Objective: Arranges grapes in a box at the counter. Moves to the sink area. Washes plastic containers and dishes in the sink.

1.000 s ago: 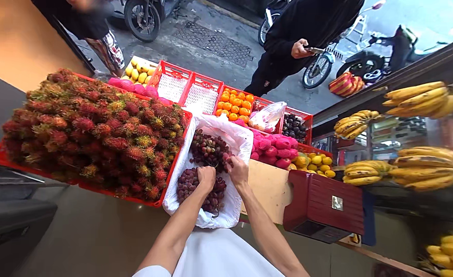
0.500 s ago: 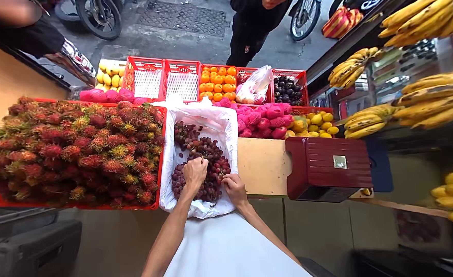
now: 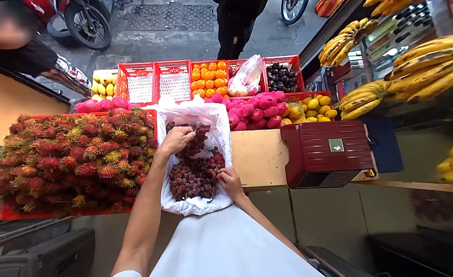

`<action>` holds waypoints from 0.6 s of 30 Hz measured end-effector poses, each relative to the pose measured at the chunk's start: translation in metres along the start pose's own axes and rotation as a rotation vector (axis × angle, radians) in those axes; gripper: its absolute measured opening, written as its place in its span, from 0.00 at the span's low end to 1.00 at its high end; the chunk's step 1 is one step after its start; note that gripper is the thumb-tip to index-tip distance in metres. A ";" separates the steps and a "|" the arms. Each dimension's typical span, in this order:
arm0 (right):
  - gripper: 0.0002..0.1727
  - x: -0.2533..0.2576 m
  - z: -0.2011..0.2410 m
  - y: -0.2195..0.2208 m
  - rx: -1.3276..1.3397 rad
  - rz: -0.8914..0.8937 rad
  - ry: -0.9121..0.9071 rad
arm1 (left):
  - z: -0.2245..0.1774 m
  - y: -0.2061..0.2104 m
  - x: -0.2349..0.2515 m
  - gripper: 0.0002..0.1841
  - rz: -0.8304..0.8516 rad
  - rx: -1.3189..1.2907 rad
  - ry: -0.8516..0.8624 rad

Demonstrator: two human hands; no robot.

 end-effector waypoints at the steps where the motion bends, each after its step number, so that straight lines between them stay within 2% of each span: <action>1: 0.09 0.000 0.000 0.000 0.001 0.002 0.000 | 0.000 0.002 -0.004 0.19 0.017 0.064 0.025; 4: 0.09 0.000 0.000 0.001 -0.007 0.009 -0.002 | 0.000 0.027 -0.028 0.15 0.024 0.276 0.044; 7: 0.09 0.001 -0.001 -0.001 -0.013 0.007 0.003 | -0.003 0.076 -0.062 0.14 -0.025 0.426 0.055; 10: 0.09 0.001 0.000 -0.001 -0.016 0.030 0.015 | -0.005 0.133 -0.097 0.19 0.017 0.430 -0.075; 13: 0.07 0.000 -0.001 -0.001 -0.029 0.031 -0.003 | -0.005 0.179 -0.125 0.19 -0.063 0.400 -0.159; 14: 0.07 0.000 0.000 -0.001 -0.042 0.036 -0.015 | -0.001 0.193 -0.130 0.18 -0.049 0.391 -0.189; 18: 0.07 0.003 0.002 0.002 -0.118 0.110 -0.081 | 0.011 0.233 -0.131 0.18 0.218 0.405 -0.423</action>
Point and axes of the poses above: each hand's wrist, its own x-axis towards the middle knuckle, its own y-axis out of the palm, z = x × y, the point moved 5 cm from there along x, towards the middle knuckle, and after that the axes turned 4 degrees about z, right-handed, at the moved point
